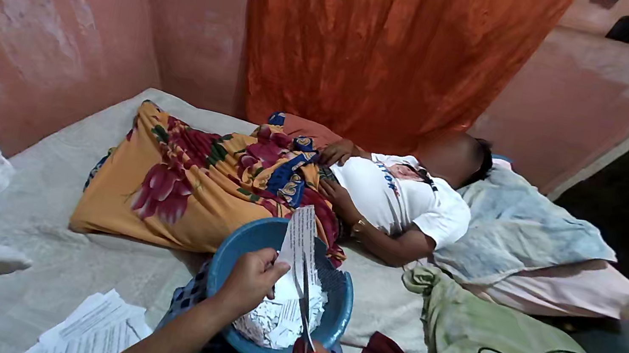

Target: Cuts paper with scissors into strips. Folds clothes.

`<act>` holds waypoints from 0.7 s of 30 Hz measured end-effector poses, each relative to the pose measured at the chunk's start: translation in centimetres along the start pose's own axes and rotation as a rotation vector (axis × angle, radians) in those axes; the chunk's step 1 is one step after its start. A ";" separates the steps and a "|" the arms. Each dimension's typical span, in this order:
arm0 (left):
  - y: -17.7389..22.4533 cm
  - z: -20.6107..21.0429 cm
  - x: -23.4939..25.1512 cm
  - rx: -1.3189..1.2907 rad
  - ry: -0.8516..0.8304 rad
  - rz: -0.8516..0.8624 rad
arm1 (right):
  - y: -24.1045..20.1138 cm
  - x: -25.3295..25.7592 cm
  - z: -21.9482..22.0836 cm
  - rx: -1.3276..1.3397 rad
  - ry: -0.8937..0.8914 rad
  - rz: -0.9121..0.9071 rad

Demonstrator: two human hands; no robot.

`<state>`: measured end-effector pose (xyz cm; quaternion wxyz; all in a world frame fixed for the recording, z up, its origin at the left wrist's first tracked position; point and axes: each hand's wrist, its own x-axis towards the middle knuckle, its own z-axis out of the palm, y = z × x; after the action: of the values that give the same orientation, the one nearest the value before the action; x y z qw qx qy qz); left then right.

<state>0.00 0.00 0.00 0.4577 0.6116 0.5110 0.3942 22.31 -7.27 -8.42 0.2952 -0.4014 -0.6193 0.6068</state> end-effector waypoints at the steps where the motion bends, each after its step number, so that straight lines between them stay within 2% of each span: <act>1: 0.0 0.0 0.0 0.002 0.007 0.001 | 0.0 0.0 0.0 -0.001 -0.002 0.001; 9: 0.2 -0.5 0.2 -0.003 -0.029 -0.012 | -0.8 -0.4 0.2 -0.031 0.059 0.031; 15: 0.5 -0.6 0.3 -0.122 -0.063 -0.071 | -0.9 -0.5 0.5 0.018 0.066 0.033; 21: 0.0 -0.1 -0.2 -0.139 -0.253 -0.126 | 0.0 -0.2 0.0 -0.008 0.052 -0.007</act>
<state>-0.14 -0.19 -0.02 0.5834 0.5901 0.4579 0.3190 22.42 -7.46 -8.41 0.3118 -0.4161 -0.6152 0.5926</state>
